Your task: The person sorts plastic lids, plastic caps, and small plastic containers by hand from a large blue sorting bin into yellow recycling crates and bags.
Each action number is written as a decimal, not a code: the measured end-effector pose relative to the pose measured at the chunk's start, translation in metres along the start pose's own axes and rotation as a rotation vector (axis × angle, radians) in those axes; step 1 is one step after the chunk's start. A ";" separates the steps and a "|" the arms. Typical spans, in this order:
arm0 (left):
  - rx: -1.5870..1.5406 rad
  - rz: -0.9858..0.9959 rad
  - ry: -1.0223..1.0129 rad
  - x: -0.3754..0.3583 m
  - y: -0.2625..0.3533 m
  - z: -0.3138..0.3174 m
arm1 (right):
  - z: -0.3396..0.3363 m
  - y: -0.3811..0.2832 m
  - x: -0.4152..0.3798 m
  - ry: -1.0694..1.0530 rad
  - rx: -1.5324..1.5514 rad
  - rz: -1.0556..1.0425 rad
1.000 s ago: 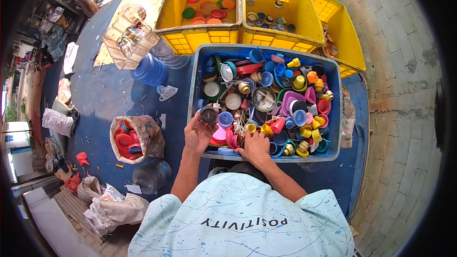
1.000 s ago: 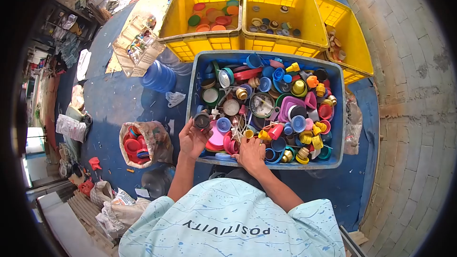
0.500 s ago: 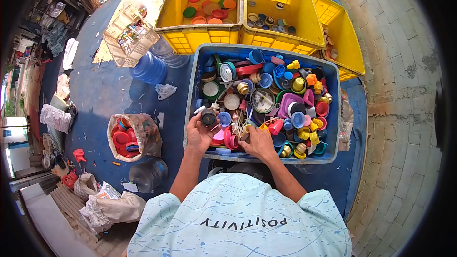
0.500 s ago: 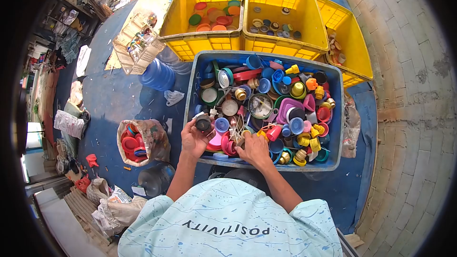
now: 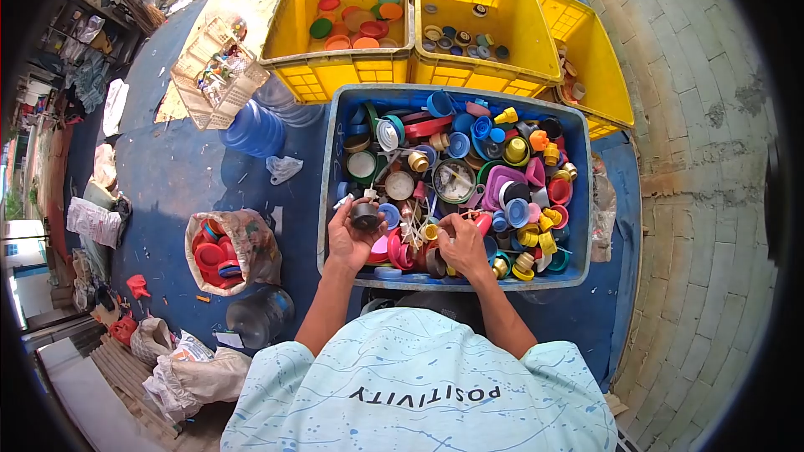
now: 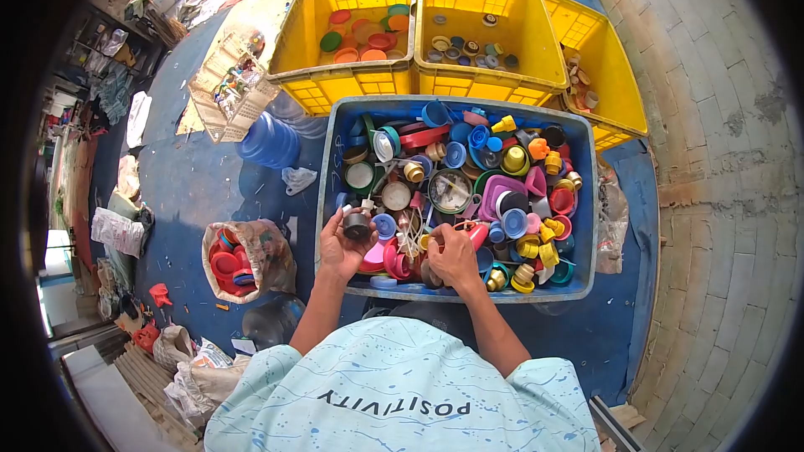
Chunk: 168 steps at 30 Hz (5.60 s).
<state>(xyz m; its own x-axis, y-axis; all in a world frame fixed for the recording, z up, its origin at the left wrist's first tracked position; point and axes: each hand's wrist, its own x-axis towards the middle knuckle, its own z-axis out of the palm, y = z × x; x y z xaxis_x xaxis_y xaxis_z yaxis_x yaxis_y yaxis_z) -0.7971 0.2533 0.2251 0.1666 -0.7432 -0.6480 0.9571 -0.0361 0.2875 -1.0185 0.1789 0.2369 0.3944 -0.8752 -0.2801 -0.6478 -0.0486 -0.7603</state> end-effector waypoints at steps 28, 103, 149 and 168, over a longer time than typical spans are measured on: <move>0.081 -0.055 -0.013 -0.003 -0.002 -0.012 | 0.033 -0.019 0.077 0.370 0.079 -0.150; 0.272 -0.262 -0.295 -0.023 -0.266 0.164 | -0.190 0.124 -0.104 0.373 1.568 0.139; 0.394 0.206 -0.016 -0.022 -0.159 0.069 | -0.174 0.117 -0.021 0.660 -0.101 -0.072; 0.397 0.248 0.182 -0.041 -0.131 0.017 | -0.106 0.084 -0.018 0.388 -0.370 -0.222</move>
<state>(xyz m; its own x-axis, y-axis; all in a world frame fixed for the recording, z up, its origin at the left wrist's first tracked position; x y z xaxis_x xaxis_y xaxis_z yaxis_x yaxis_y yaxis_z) -0.9333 0.2773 0.2259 0.4503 -0.6342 -0.6285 0.7252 -0.1509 0.6718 -1.1495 0.1394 0.2400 0.3243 -0.9339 0.1508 -0.7890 -0.3550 -0.5014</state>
